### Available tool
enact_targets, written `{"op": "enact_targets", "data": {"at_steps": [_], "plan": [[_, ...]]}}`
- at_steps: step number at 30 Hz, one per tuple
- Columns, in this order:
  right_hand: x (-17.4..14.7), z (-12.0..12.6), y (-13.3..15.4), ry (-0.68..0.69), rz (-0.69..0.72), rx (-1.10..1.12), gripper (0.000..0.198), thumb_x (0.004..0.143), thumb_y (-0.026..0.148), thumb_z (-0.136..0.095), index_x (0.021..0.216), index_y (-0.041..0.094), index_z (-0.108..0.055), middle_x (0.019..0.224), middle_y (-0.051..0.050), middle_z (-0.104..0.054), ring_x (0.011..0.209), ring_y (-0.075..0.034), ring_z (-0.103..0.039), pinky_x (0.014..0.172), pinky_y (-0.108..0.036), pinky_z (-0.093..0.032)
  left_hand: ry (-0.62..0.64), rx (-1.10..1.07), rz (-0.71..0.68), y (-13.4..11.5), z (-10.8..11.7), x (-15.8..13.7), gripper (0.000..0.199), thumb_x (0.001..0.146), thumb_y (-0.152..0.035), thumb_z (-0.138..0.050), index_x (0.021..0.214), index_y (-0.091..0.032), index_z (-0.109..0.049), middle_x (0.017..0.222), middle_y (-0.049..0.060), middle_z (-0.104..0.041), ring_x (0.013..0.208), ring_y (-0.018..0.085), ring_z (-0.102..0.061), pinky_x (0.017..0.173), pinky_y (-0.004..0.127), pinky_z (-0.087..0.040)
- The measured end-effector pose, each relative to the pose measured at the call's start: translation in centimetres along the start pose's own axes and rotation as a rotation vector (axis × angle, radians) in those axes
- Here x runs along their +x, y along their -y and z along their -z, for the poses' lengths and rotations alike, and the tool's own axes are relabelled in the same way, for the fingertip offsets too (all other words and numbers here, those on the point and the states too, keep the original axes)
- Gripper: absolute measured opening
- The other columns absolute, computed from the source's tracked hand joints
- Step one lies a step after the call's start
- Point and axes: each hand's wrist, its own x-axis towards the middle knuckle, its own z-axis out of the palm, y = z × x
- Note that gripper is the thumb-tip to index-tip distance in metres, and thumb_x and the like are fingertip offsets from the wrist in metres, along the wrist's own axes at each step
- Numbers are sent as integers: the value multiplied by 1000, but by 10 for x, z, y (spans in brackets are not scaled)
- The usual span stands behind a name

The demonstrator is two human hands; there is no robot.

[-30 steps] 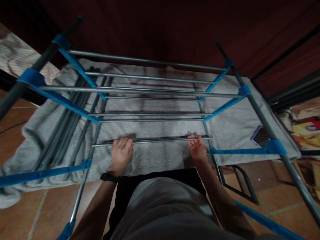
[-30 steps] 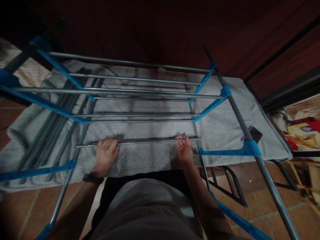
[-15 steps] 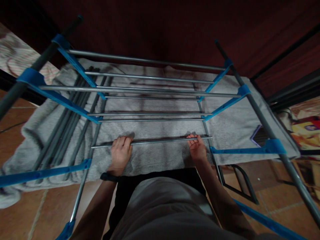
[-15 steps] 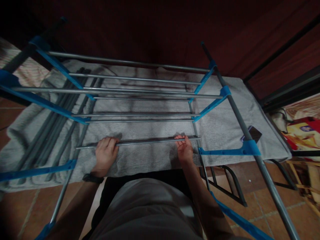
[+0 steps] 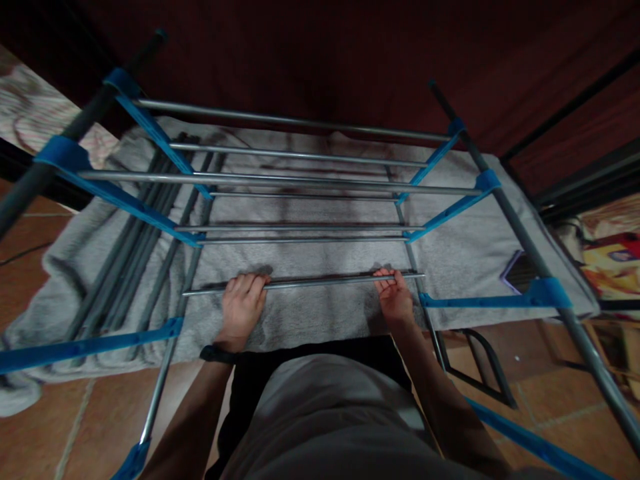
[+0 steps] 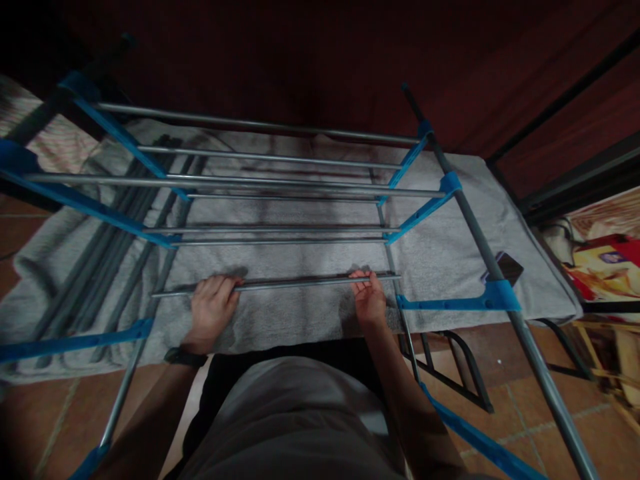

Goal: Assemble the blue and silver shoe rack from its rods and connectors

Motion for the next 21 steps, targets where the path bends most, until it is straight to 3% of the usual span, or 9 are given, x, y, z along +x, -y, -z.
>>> {"op": "enact_targets", "data": {"at_steps": [4,13,21], "plan": [[0,0,1,3,-9,3,18,97,30,-52,83,22,-61,83,0,-75,82,-12,-73,82,-26,-59,16,-40,19,0,0,-1,19,95,-23,-46,102,-21,-64,96,9,-68,90,26,-58,80,40,-39],[-1,-1,1,-3,-15,-4,18,96,30,-53,83,22,-61,82,0,-76,82,-12,-73,82,-26,-59,34,2,41,0,-1,-2,17,98,-28,-45,95,-22,-60,83,7,-63,84,26,-56,79,39,-38],[-1,-2,2,-6,-22,4,19,97,30,-52,83,22,-62,84,0,-75,82,-12,-73,83,-27,-58,17,-24,-12,0,0,-1,19,97,-31,-48,101,-22,-64,85,7,-66,84,26,-59,79,39,-38]]}}
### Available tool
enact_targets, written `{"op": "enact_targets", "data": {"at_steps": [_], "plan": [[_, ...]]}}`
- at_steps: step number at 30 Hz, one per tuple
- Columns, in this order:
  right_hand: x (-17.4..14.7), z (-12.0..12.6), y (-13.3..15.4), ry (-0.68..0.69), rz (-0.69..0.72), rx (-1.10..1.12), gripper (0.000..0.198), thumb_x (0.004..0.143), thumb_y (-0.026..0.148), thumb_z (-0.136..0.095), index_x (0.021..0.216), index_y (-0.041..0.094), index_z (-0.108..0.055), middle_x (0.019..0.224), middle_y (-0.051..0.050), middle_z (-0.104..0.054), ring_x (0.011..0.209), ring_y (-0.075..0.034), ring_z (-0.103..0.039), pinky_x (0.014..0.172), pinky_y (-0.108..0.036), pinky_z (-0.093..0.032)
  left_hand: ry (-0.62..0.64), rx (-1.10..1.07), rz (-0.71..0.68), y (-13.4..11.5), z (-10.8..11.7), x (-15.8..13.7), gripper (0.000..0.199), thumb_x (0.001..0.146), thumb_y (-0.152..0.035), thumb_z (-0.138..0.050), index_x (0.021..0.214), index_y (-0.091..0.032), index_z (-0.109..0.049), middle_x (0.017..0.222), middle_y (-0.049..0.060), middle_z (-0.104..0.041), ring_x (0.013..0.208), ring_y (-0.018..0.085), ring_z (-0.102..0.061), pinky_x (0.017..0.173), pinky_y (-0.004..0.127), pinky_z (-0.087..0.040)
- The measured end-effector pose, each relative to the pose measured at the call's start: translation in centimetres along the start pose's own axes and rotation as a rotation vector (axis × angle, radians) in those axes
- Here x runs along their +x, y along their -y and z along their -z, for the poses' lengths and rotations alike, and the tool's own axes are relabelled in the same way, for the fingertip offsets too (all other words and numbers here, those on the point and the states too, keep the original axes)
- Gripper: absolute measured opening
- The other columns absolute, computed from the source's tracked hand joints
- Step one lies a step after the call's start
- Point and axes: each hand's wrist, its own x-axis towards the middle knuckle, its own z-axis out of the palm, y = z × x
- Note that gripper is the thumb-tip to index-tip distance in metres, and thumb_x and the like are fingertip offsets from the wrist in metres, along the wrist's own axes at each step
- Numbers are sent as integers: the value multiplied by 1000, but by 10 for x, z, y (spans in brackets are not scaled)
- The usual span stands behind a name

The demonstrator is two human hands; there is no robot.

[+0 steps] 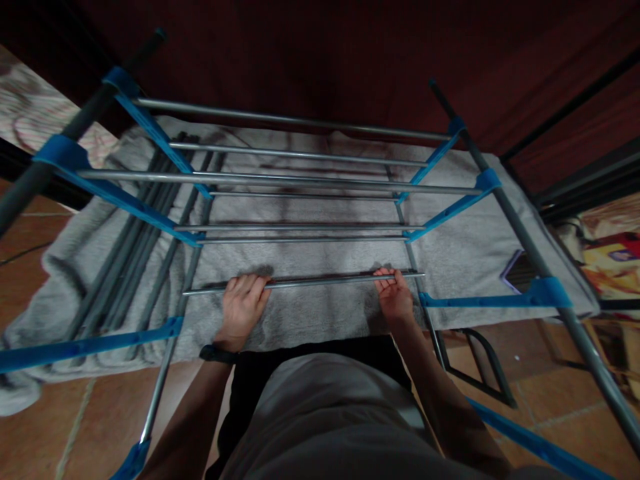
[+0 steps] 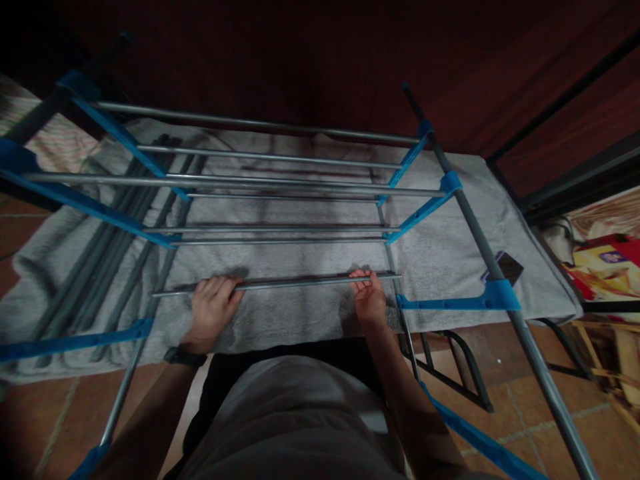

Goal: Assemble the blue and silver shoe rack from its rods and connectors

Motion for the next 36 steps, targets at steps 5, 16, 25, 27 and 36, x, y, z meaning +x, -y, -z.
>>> {"op": "enact_targets", "data": {"at_steps": [5,16,25,27,36], "plan": [[2,1,0,-6,1,2,18,95,33,-57,82,23,-62,84,0,-75,83,-12,-73,84,-27,-58,6,-6,-43,-1,3,1,20,96,-37,-53,100,-22,-65,88,7,-67,85,25,-58,78,38,-37],[0,0,0,-10,-4,6,20,96,31,-53,82,22,-63,81,0,-75,81,-12,-73,85,-27,-58,15,-30,-5,-5,2,-2,24,97,-30,-52,119,-29,-62,103,6,-70,94,25,-61,92,43,-36],[0,4,4,22,-22,-12,14,92,30,-57,83,22,-63,98,-5,-77,94,-17,-75,88,-33,-58,52,1,-10,-6,1,0,30,99,-35,-48,124,-25,-60,92,8,-67,89,27,-59,84,41,-37],[0,4,4,22,-26,-15,14,92,30,-56,83,22,-63,100,-6,-77,96,-17,-74,90,-35,-58,47,22,-18,-6,2,0,28,99,-35,-47,122,-24,-61,89,7,-66,88,26,-58,82,40,-37],[-1,3,4,33,-38,-35,16,94,33,-55,83,23,-61,98,-5,-77,95,-17,-75,92,-37,-57,30,50,-71,-3,1,-2,21,98,-28,-49,114,-24,-62,97,6,-68,90,25,-59,86,40,-37]]}}
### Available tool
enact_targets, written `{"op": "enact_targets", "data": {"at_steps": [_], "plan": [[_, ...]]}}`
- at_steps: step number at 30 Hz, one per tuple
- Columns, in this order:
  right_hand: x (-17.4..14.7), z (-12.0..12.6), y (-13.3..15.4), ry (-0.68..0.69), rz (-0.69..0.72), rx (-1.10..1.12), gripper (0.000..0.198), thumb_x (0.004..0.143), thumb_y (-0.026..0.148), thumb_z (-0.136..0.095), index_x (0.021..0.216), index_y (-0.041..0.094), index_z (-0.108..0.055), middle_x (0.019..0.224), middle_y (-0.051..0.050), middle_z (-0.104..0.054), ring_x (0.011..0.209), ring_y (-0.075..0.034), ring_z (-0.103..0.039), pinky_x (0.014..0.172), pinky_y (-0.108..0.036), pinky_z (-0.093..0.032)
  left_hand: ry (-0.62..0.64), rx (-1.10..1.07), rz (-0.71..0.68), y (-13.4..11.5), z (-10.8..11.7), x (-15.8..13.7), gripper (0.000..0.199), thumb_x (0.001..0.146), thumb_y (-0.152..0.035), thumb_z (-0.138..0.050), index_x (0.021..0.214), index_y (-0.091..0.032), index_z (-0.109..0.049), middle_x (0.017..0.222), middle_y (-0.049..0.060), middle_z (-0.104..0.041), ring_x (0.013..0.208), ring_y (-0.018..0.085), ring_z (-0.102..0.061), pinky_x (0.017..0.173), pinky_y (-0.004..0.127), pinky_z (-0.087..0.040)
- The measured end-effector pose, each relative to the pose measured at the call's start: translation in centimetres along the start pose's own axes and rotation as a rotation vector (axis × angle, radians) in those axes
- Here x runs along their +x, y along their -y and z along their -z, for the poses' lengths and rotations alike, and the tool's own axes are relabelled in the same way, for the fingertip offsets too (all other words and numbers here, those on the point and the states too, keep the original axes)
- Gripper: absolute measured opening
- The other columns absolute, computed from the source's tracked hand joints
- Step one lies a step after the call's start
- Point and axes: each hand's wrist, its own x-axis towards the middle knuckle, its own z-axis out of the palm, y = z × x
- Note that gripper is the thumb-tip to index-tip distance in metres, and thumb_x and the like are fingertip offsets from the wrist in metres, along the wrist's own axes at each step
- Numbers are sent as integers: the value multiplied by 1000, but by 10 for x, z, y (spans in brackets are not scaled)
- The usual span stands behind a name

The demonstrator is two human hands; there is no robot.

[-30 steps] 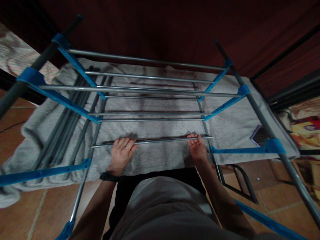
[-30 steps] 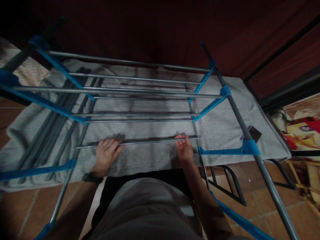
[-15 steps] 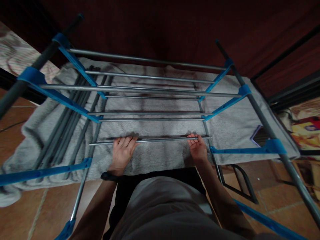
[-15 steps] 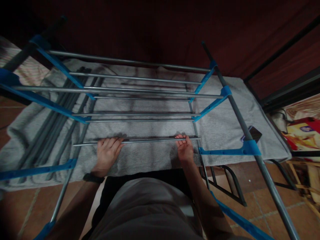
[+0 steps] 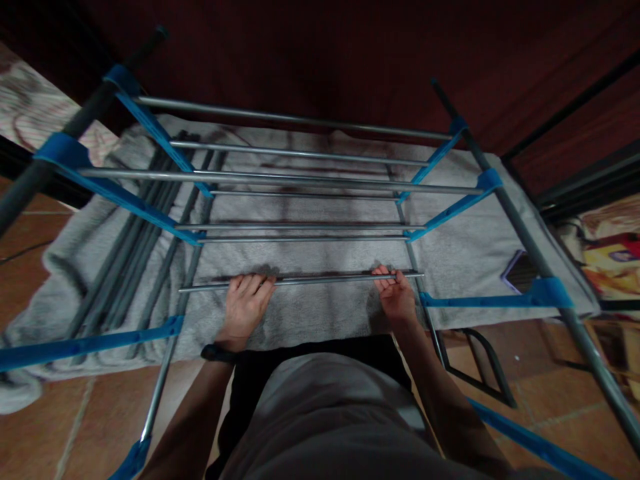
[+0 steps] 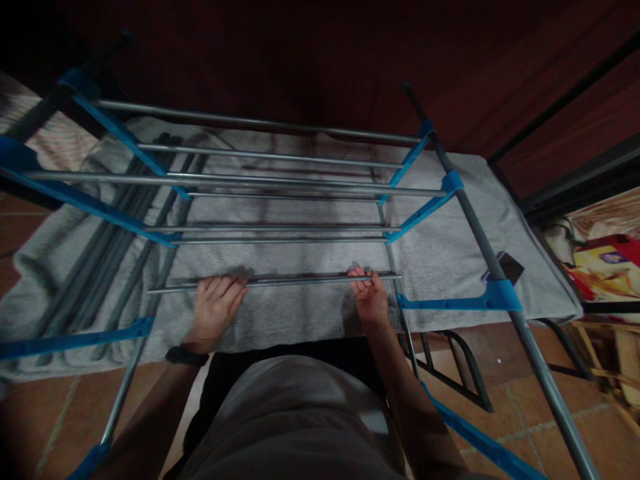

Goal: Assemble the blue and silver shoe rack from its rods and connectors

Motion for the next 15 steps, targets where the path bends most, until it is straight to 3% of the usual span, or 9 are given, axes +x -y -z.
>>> {"op": "enact_targets", "data": {"at_steps": [7,15], "plan": [[0,-1,1,-4,-5,19,14,93,32,-57,83,23,-61,90,-2,-76,90,-16,-74,90,-33,-57,-18,-8,6,-2,1,3,27,97,-26,-50,121,-25,-61,106,7,-70,95,26,-61,93,43,-37],[0,-1,1,8,-4,29,17,94,31,-53,80,24,-60,87,-1,-76,90,-16,-74,88,-34,-57,-8,-35,17,-4,3,7,30,98,-31,-49,123,-22,-63,98,8,-71,91,26,-59,87,41,-38]]}}
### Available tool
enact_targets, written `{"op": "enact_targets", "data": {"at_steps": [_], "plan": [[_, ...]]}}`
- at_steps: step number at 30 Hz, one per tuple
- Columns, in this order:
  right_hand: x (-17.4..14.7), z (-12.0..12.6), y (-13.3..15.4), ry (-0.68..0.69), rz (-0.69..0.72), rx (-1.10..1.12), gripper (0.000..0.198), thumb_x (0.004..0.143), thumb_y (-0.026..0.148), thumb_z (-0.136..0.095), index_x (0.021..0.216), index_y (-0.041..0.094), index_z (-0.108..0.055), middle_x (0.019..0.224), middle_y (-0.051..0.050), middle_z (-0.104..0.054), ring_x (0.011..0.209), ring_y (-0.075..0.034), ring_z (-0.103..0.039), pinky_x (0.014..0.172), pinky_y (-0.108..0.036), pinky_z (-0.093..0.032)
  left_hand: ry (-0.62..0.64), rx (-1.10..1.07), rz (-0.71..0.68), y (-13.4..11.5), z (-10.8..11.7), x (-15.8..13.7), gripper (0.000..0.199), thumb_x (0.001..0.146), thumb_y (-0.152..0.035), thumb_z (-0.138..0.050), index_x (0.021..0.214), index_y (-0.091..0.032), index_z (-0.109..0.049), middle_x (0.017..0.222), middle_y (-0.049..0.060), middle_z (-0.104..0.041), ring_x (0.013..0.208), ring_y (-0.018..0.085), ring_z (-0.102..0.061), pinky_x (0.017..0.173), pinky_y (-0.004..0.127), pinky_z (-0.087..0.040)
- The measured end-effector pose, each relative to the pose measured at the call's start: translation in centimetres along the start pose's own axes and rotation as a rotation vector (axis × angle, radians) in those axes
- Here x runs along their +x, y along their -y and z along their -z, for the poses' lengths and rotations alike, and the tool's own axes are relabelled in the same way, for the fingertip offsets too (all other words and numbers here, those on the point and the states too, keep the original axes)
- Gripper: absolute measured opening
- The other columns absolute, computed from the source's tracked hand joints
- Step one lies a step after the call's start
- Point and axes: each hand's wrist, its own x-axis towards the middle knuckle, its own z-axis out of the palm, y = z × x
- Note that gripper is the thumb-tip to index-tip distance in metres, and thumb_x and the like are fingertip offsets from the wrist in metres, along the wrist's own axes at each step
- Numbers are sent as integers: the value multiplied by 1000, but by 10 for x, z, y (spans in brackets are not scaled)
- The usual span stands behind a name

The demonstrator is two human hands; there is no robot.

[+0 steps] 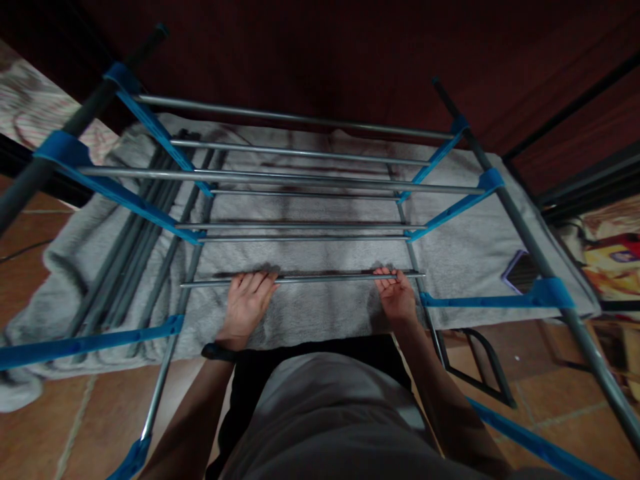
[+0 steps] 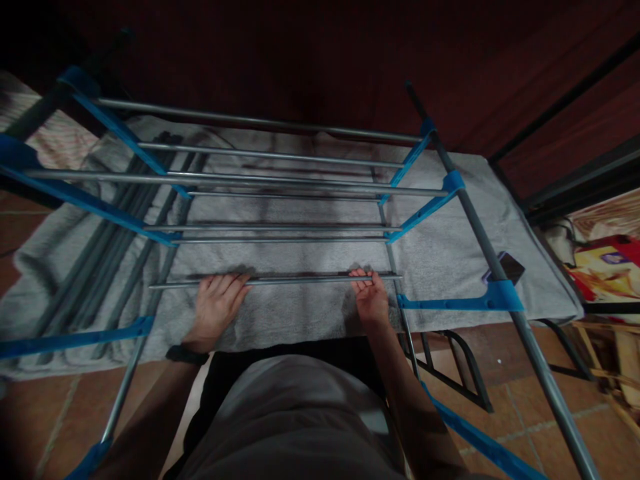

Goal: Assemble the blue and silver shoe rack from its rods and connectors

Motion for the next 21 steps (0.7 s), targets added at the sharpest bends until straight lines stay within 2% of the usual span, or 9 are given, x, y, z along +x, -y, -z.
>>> {"op": "enact_targets", "data": {"at_steps": [4,11,16,21], "plan": [[1,0,0,1,-1,-14,18,94,30,-51,79,24,-60,88,0,-76,89,-15,-74,88,-32,-58,15,-39,6,0,1,-2,30,98,-33,-49,124,-23,-62,96,7,-69,90,25,-59,86,40,-38],[3,2,-1,11,-6,-4,15,93,28,-54,80,24,-60,87,-2,-75,88,-15,-74,87,-31,-59,-7,-10,-8,3,-1,-3,21,98,-28,-50,113,-23,-64,92,6,-68,87,24,-60,85,38,-37],[4,1,-1,-3,-21,-4,15,94,26,-53,83,23,-61,86,0,-75,87,-13,-74,85,-27,-59,-29,14,-6,2,-1,-3,24,98,-28,-50,119,-25,-62,102,6,-71,94,24,-62,94,41,-36],[4,0,-2,-17,-21,2,14,94,24,-53,83,23,-62,85,0,-75,87,-12,-74,85,-27,-59,-39,-2,2,3,-3,-2,27,98,-28,-49,122,-24,-62,104,7,-71,95,24,-62,96,41,-36]]}}
